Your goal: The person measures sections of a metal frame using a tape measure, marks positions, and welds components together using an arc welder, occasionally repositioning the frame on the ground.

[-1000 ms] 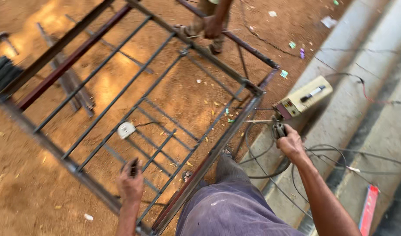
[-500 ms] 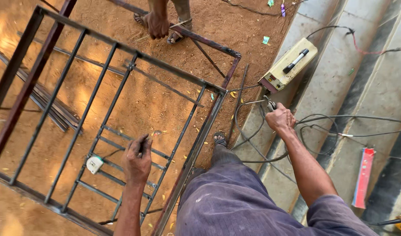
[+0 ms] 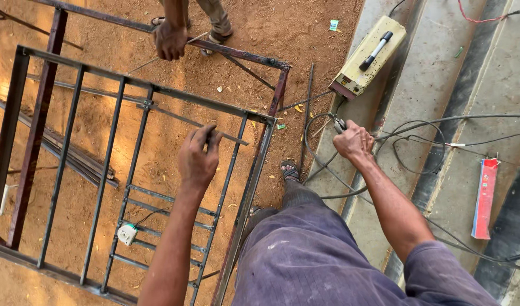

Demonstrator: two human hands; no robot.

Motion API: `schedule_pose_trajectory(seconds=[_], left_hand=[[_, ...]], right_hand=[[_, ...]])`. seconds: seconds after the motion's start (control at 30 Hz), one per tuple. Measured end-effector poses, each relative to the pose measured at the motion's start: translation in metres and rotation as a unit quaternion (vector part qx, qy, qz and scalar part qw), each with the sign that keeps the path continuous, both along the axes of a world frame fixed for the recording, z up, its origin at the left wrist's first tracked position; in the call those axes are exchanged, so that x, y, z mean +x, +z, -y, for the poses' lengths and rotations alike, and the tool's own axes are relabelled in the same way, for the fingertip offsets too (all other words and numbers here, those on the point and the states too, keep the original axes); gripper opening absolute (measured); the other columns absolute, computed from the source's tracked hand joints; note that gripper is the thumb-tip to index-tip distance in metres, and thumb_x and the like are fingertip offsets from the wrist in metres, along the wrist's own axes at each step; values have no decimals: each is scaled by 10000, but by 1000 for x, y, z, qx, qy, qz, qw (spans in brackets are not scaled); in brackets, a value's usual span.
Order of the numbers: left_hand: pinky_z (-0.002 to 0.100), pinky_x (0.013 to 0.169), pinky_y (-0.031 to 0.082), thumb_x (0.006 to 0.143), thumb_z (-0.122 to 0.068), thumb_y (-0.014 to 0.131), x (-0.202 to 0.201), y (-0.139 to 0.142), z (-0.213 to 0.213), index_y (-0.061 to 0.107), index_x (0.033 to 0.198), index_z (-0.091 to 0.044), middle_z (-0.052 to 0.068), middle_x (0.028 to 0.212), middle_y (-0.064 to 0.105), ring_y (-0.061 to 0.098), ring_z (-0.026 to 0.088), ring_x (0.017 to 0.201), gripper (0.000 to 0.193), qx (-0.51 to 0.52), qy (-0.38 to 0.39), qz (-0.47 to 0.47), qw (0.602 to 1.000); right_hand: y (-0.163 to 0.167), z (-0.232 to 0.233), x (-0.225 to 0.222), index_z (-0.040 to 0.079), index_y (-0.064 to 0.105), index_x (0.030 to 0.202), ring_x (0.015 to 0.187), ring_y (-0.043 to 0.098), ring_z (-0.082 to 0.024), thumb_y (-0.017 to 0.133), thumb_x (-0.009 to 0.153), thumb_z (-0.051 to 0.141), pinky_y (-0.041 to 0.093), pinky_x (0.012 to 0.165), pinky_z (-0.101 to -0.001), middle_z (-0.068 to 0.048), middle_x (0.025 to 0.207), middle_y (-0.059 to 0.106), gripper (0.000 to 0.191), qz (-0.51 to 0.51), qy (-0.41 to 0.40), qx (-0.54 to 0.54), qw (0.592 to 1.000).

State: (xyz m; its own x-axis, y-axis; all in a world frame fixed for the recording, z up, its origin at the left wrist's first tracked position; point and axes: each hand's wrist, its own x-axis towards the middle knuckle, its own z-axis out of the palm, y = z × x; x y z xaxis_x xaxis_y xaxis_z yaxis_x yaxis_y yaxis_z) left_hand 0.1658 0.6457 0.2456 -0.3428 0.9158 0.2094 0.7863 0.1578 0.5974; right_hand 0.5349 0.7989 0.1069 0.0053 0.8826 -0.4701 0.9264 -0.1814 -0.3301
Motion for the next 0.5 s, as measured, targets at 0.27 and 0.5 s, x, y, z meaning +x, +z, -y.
schedule_pose_trajectory(seconds=[0.27,0.5], left_hand=[[344,777,634,984,-245,726,21,-30,-68,712,1200,-23,156,1109,733,740,238,929,310,14,-80,-11,997],[408,903,579,967,-300,761,15,-46,-100,622,1359,-53,162,1164,671,648,292,1067,484,-52,-23,-55,997]], right_hand=[[-42,-22,14,49,745,974,802,663,-389,489,957,224,527,704,-552,-195,854,711,311,23,27,-27,999],[-46,-14,52,36,662,1201,916,702,-374,536,738,128,551,819,-513,-207,954,749,488,-6,-86,-92,992]])
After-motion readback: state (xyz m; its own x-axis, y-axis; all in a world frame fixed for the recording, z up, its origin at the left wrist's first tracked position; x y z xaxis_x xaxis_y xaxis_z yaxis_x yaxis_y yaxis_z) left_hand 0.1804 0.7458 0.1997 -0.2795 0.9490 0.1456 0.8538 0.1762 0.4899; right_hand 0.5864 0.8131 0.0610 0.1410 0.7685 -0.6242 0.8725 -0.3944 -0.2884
